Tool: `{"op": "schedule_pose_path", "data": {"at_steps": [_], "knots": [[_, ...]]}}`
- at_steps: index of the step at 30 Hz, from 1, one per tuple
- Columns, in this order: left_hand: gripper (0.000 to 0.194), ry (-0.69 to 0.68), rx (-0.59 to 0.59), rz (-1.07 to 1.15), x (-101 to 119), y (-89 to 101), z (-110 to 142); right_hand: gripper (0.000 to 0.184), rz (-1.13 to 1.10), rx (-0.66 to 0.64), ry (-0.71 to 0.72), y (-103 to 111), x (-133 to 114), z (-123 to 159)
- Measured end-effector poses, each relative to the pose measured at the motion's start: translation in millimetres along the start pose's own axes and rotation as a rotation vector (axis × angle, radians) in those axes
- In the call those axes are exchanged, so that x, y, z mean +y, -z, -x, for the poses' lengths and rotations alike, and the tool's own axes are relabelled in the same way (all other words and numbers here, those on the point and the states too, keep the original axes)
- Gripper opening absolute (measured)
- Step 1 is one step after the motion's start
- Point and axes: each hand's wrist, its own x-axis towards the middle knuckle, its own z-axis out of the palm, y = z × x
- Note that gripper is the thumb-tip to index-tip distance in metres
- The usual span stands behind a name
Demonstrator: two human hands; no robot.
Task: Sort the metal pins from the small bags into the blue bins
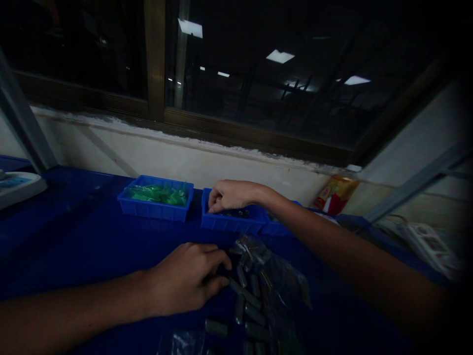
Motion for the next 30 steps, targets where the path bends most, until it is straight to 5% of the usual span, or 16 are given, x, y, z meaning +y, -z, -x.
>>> {"op": "schedule_pose_path", "data": {"at_steps": [6,13,17,30], "knots": [[0.019,-0.049,-0.030,-0.046,0.5,-1.5,-0.4,0.027,-0.191,0.346,0.072,-5.3,10.1,38.0],[0.014,0.147,0.030,0.132,-0.4,-1.3,-3.8,0.014,-0.221,0.766,0.082,-105.7,-2.0,92.5],[0.020,0.220,0.051,0.243,0.1,2.6,-6.2,0.023,-0.137,0.747,0.160,-135.5,-5.2,98.3],[0.024,0.217,0.075,0.418,-1.4,1.9,-2.7,0.011,-0.096,0.868,0.182,-135.7,-5.0,94.0]]}}
